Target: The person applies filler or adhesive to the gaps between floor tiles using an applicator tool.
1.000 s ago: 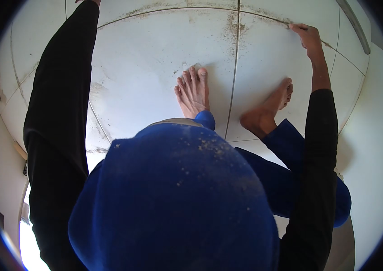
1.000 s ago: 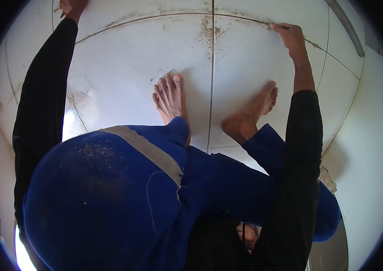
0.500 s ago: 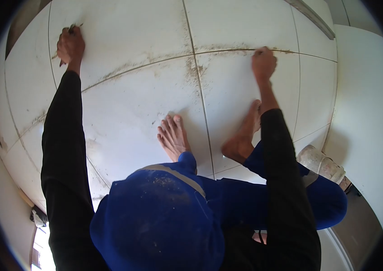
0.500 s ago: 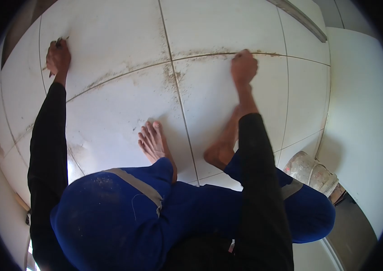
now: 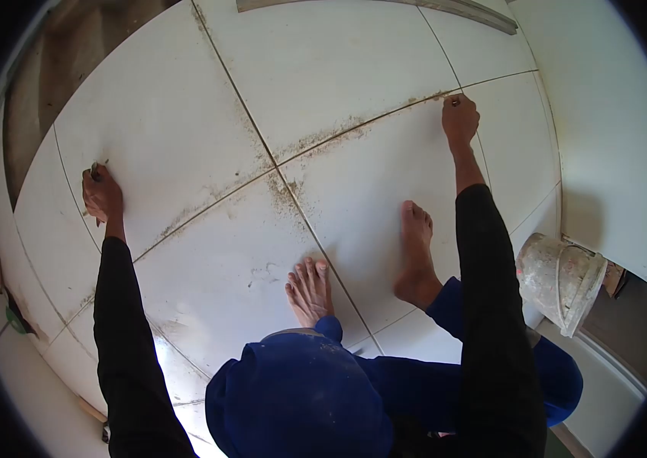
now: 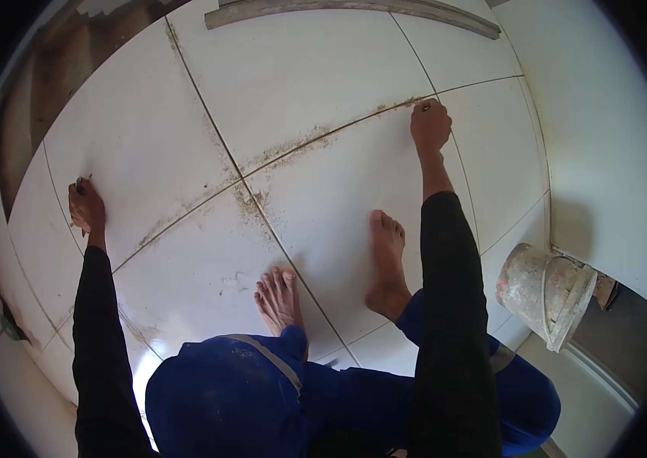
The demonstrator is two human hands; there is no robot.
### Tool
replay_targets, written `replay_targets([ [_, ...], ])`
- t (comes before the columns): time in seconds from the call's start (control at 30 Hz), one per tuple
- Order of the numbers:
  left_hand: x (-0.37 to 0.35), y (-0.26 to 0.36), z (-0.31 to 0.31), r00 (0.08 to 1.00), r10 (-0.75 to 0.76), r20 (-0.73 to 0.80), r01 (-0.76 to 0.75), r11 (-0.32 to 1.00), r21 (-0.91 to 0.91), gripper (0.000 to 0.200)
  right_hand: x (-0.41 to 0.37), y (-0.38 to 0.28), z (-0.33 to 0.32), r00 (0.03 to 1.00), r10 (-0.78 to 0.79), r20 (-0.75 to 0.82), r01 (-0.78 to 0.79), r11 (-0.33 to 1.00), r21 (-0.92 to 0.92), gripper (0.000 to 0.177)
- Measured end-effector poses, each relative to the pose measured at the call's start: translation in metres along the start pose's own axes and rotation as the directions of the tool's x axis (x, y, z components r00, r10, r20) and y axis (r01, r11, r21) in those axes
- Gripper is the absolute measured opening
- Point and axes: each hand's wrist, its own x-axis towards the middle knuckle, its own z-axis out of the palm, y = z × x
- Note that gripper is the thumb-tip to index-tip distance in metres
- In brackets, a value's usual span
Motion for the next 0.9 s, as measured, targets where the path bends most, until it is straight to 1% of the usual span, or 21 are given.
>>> replay_targets([
  [0.07,-0.001,-0.007,0.003,1.000,-0.002,-0.009,0.001,0.999,-0.039,0.035,0.017,0.008,0.006,1.000,0.019,-0.013,-0.020,0.999,-0.027,0.015],
  [0.13,-0.002,-0.007,0.004,1.000,-0.001,-0.013,0.001,0.999,-0.034,0.035,0.033,0.018,0.018,1.000,-0.006,-0.009,0.005,0.993,-0.118,0.014],
  [0.17,-0.002,-0.002,0.000,1.000,-0.017,-0.020,0.016,0.999,-0.029,0.035,0.028,0.011,0.016,1.000,0.003,-0.019,-0.005,0.994,-0.108,0.014],
  [0.23,-0.002,0.001,-0.002,0.999,-0.032,-0.013,0.032,0.999,-0.002,0.035,-0.005,-0.011,0.021,0.999,-0.037,0.010,0.038,0.995,-0.095,0.013],
  [0.3,-0.002,0.001,-0.002,0.996,-0.080,0.028,0.080,0.996,0.028,0.036,-0.052,-0.040,0.016,0.990,-0.118,0.075,0.120,0.993,-0.011,0.011],
  [0.37,-0.006,0.003,-0.006,0.997,-0.068,0.046,0.068,0.998,0.013,0.036,-0.097,-0.075,0.005,0.956,-0.166,0.242,0.146,0.984,0.099,0.010],
  [0.4,-0.006,0.005,-0.007,0.997,-0.057,0.051,0.058,0.998,-0.005,0.036,-0.121,-0.092,-0.006,0.903,-0.216,0.370,0.151,0.969,0.198,0.011],
  [0.43,-0.004,0.005,-0.009,0.997,-0.055,0.053,0.056,0.998,-0.018,0.036,-0.133,-0.105,-0.010,0.827,-0.285,0.485,0.149,0.942,0.300,0.012],
  [0.5,-0.003,0.005,-0.008,0.998,-0.046,0.048,0.047,0.999,-0.025,0.036,-0.114,-0.094,-0.005,0.915,-0.270,0.301,0.185,0.941,0.283,0.012],
  [0.53,-0.002,0.004,-0.005,0.998,-0.054,0.042,0.054,0.998,-0.014,0.036,-0.090,-0.078,0.002,0.952,-0.227,0.204,0.184,0.960,0.212,0.012],
  [0.57,-0.004,0.002,-0.005,0.997,-0.063,0.038,0.063,0.998,-0.002,0.037,-0.063,-0.067,-0.006,0.975,-0.090,0.202,0.069,0.992,0.105,0.013],
  [0.63,-0.006,0.003,-0.007,0.998,-0.061,0.032,0.061,0.998,-0.001,0.036,-0.007,-0.020,-0.002,0.997,-0.003,0.079,-0.001,0.999,0.050,0.015],
  [0.7,-0.005,0.003,-0.005,0.998,-0.055,0.023,0.055,0.998,-0.008,0.036,0.035,0.009,-0.002,0.998,0.066,0.024,-0.064,0.994,-0.086,0.014],
  [0.73,-0.004,0.002,-0.004,0.998,-0.048,0.037,0.049,0.999,-0.018,0.035,0.035,0.009,0.001,0.998,0.067,0.020,-0.065,0.994,-0.082,0.014],
  [0.8,0.000,-0.003,-0.001,0.998,-0.038,0.047,0.039,0.999,-0.025,0.035,0.025,0.007,0.013,0.999,-0.038,0.033,0.041,0.995,-0.096,0.014],
  [0.83,-0.002,0.001,-0.005,0.998,-0.045,0.035,0.046,0.999,-0.008,0.035,-0.002,-0.017,0.013,0.997,-0.059,0.056,0.063,0.995,-0.081,0.012],
  [0.87,-0.005,0.005,-0.006,0.998,-0.054,0.023,0.054,0.999,0.005,0.035,-0.031,-0.036,0.020,0.994,-0.094,0.062,0.102,0.986,-0.136,0.012],
  [0.9,-0.005,0.003,-0.005,0.998,-0.051,0.028,0.050,0.999,0.006,0.035,-0.061,-0.054,0.016,0.983,-0.166,0.075,0.172,0.982,-0.081,0.010],
])
